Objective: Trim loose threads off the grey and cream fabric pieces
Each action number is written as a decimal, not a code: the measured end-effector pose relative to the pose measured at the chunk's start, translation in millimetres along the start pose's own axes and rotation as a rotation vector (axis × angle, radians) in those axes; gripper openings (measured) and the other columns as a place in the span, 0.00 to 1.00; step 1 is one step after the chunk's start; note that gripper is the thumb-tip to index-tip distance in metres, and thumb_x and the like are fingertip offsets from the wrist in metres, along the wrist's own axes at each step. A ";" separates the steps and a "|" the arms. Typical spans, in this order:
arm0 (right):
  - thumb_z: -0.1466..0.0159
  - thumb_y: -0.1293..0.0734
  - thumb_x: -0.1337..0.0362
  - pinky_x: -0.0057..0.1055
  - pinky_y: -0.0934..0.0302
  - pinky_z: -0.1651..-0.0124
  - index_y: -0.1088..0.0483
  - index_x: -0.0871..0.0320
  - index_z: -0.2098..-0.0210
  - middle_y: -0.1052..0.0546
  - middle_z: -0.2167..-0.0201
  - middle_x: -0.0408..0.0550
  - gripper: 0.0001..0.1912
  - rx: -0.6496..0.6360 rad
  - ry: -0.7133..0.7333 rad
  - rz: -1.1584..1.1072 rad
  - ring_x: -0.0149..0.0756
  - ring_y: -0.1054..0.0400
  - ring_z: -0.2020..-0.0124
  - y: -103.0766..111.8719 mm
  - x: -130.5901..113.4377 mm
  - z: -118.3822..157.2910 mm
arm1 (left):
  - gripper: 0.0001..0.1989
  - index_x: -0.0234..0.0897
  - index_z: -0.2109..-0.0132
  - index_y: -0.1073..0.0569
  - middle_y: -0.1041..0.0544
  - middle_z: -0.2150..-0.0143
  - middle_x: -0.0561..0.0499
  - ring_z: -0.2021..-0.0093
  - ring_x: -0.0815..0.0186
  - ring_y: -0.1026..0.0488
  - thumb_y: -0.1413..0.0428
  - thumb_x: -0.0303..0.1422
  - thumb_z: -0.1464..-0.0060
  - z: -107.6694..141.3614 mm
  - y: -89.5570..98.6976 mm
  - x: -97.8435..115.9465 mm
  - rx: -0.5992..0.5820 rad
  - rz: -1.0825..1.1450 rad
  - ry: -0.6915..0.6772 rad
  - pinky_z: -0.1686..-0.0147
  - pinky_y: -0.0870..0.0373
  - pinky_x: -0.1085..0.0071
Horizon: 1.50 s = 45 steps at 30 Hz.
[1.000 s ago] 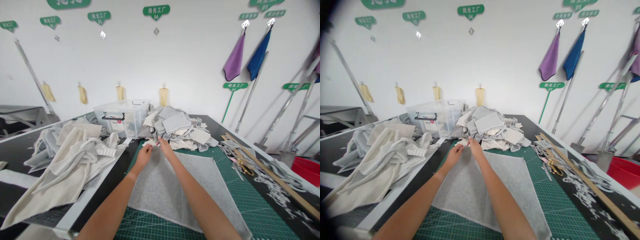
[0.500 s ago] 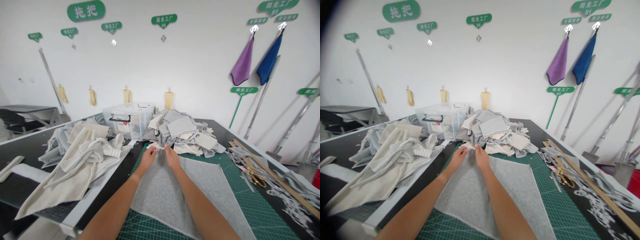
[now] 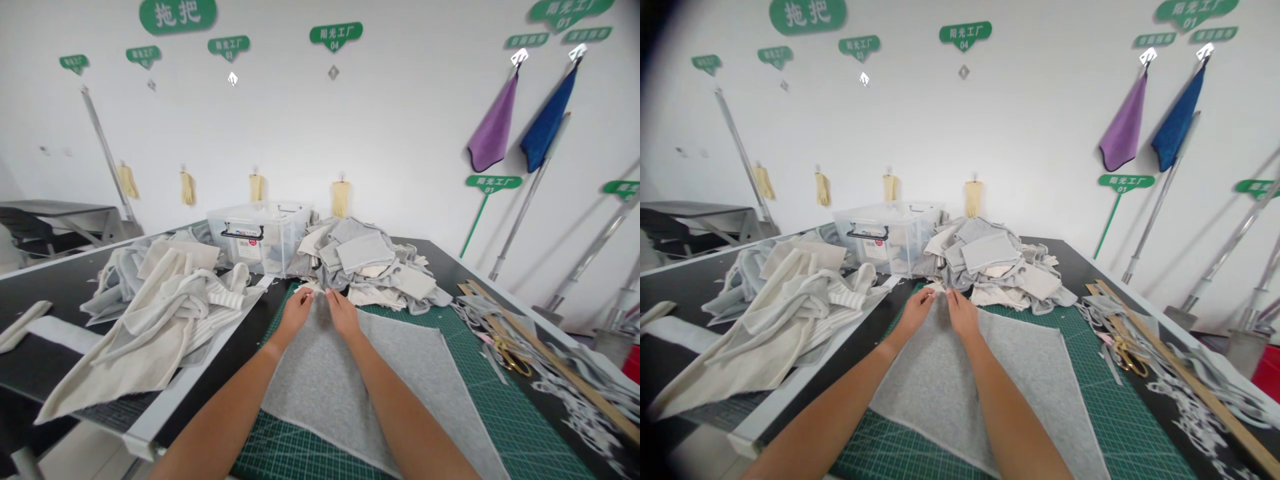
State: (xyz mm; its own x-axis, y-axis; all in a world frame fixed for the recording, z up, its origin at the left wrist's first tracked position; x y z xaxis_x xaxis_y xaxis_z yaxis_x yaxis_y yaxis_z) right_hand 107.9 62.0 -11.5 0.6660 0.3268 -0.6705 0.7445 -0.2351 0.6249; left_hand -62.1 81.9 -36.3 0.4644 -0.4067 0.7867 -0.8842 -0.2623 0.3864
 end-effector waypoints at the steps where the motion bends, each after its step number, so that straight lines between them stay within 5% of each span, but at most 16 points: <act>1: 0.26 0.53 0.44 0.29 0.45 0.61 0.29 0.51 0.62 0.21 0.64 0.45 0.28 0.001 -0.001 -0.001 0.39 0.29 0.62 0.5 0.1 0.2 | 0.16 0.37 0.58 0.23 0.24 0.70 0.52 0.71 0.67 0.31 0.49 0.43 0.38 -0.1 0.1 -0.1 0.004 -0.007 0.001 0.69 0.39 0.73; 5: 0.26 0.55 0.44 0.29 0.46 0.63 0.30 0.52 0.68 0.24 0.71 0.43 0.32 -0.017 0.007 0.012 0.38 0.30 0.66 2.5 -0.6 0.9 | 0.16 0.36 0.58 0.22 0.22 0.68 0.51 0.69 0.66 0.29 0.48 0.42 0.38 -0.3 1.7 3.1 0.007 0.018 -0.008 0.67 0.37 0.72; 14: 0.27 0.52 0.42 0.29 0.46 0.61 0.29 0.51 0.66 0.22 0.67 0.43 0.29 -0.033 0.035 0.029 0.39 0.28 0.62 -0.1 0.1 -0.1 | 0.15 0.37 0.58 0.21 0.19 0.61 0.48 0.62 0.63 0.26 0.48 0.41 0.38 -0.6 5.2 11.1 -0.011 0.091 -0.032 0.58 0.31 0.70; 45: 0.29 0.49 0.38 0.30 0.50 0.64 0.28 0.51 0.64 0.23 0.69 0.44 0.29 0.024 -0.002 0.125 0.39 0.30 0.65 1.8 -0.6 -0.3 | 0.14 0.36 0.61 0.25 0.23 0.64 0.50 0.62 0.65 0.28 0.49 0.42 0.38 -5.9 0.4 5.4 -0.036 0.175 -0.075 0.60 0.34 0.72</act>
State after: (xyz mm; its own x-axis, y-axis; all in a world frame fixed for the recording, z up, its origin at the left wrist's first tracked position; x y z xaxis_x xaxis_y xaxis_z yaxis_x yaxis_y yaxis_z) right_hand 108.8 61.7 -9.9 0.7536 0.2915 -0.5892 0.6567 -0.2953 0.6939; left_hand -60.3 84.7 -29.0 0.3045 -0.5078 0.8059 -0.9524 -0.1510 0.2647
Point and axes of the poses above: each hand's wrist, its own z-axis away from the middle knuckle, its own y-axis out of the back of the hand, x = y × z, the point moved 2 cm from there along -z, towards the middle knuckle
